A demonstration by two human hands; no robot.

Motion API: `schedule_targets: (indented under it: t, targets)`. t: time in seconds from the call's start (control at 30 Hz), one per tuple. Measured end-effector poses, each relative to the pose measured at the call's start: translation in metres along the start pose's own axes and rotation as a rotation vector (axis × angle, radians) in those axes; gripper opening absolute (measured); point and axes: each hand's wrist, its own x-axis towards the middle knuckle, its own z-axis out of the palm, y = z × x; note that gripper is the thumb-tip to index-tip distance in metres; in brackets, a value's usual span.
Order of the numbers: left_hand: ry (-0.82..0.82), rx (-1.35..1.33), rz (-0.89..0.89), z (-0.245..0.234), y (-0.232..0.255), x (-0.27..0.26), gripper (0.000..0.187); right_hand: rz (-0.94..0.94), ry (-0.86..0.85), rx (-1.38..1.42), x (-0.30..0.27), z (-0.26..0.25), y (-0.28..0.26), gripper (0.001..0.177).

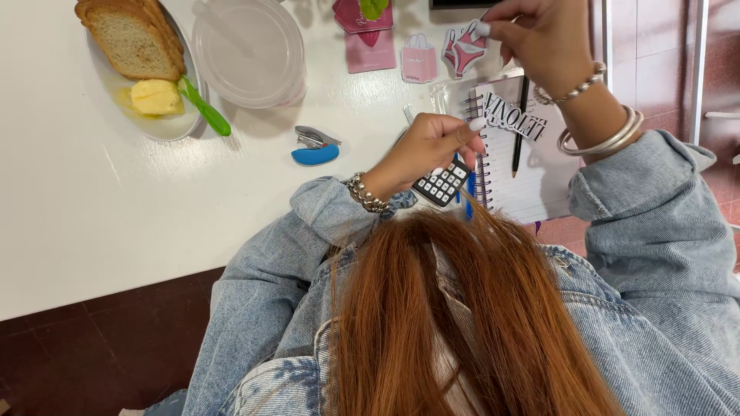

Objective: Writing in a notebook, sorting through paper tags, and using a calculator to organize information.

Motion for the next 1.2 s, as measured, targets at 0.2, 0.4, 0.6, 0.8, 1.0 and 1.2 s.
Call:
schedule_targets:
  t: [0.2, 0.4, 0.6, 0.8, 1.0, 1.2]
  targets:
    - [0.010, -0.009, 0.008, -0.001, 0.003, -0.001, 0.039, -0.307, -0.027, -0.310, 0.004, 0.012, 0.001, 0.006]
    - [0.027, 0.018, -0.005, 0.001, 0.005, 0.000, 0.041, -0.571, -0.002, -0.567, 0.018, 0.018, 0.031, 0.012]
    - [0.030, 0.244, 0.080, 0.007, 0.020, -0.009, 0.045, -0.672, -0.008, -0.527, 0.018, 0.021, 0.025, 0.016]
    - [0.041, 0.255, 0.115, 0.006, 0.018, -0.009, 0.042, -0.685, -0.035, -0.557, 0.011, 0.012, 0.008, 0.018]
    - [0.031, 0.264, 0.133, 0.006, 0.015, -0.009, 0.041, -0.605, -0.166, -0.716, 0.010, 0.008, 0.025, 0.058]
    - [0.025, 0.266, 0.163, 0.005, 0.009, -0.006, 0.042, -0.586, -0.209, -0.697, 0.012, 0.015, 0.027, 0.053]
